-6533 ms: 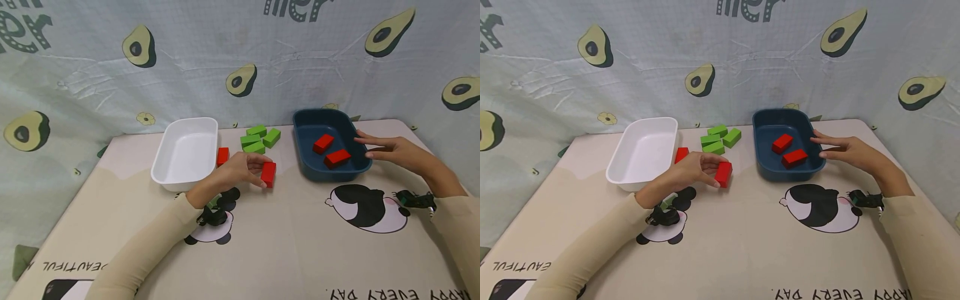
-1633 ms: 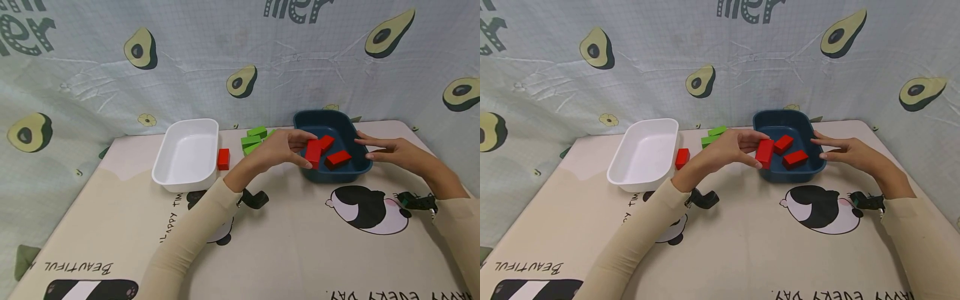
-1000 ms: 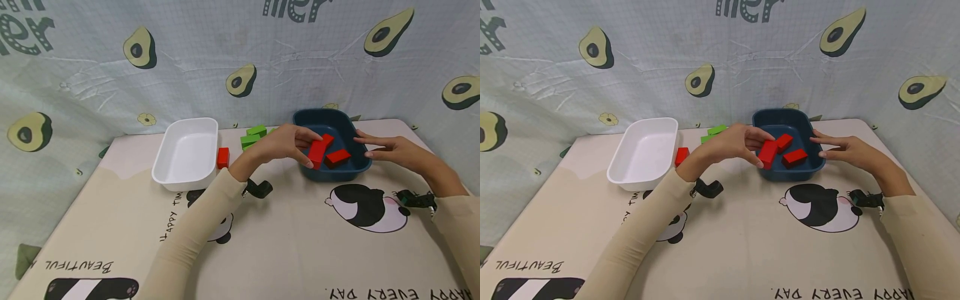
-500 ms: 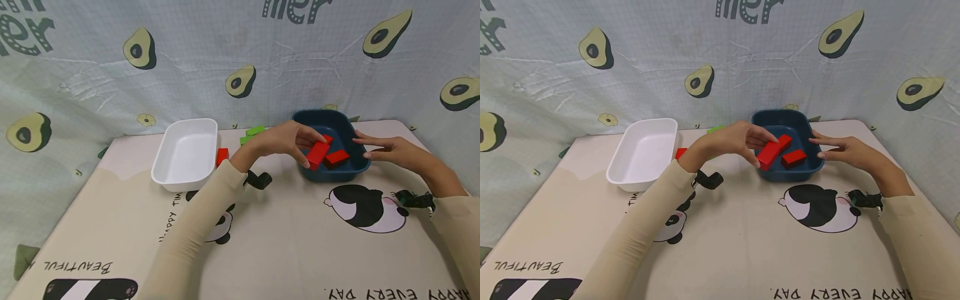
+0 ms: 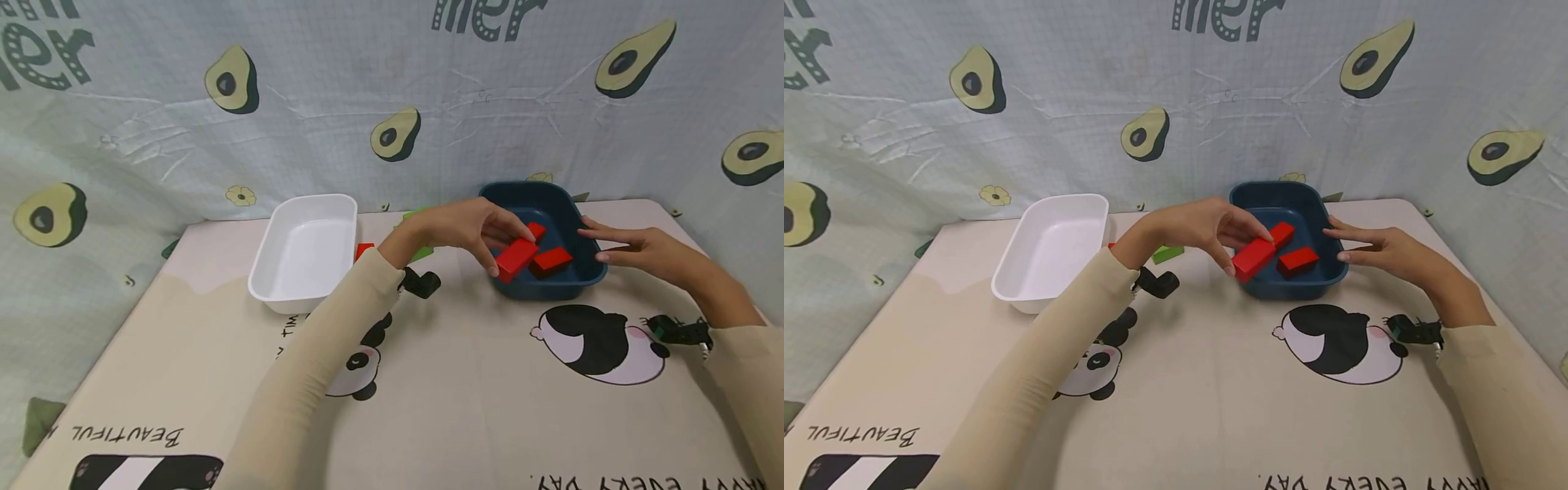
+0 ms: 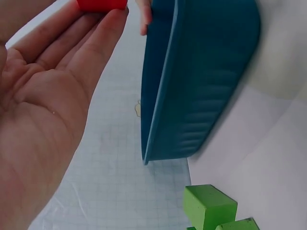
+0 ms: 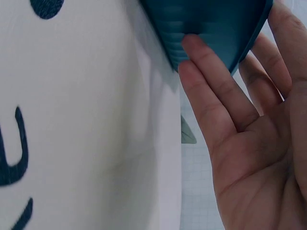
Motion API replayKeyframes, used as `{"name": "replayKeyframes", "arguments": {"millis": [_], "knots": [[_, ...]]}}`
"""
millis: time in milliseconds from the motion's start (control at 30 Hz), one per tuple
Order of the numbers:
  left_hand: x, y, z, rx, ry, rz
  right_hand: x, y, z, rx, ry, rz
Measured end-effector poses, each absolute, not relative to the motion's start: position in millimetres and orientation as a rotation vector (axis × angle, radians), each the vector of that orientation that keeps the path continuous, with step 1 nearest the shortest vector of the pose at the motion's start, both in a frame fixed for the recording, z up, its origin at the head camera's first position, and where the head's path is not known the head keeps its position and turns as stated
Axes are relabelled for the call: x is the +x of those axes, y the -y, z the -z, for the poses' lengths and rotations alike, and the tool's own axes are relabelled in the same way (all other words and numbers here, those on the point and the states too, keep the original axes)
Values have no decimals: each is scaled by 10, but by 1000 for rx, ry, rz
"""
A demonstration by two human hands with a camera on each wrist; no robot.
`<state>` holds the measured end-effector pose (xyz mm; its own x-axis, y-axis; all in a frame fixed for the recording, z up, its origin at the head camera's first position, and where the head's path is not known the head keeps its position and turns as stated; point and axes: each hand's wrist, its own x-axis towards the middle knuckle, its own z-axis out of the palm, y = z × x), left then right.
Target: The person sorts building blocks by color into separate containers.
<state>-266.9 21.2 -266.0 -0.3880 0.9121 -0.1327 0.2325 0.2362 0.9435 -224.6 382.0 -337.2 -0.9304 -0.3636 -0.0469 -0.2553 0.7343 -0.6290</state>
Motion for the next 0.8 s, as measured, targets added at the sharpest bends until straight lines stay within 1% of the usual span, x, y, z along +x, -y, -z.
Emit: {"name": "replayKeyframes", "arguments": {"millis": [400,800], "knots": [[-2794,-284,2646,1140,-1776,-1163,-2229,-3813,3405,-550,-2755,1026],[-2847,-362,2530,1109,-1765,-1170,-2230,-3795,3354,-591,-2728,1068]]}}
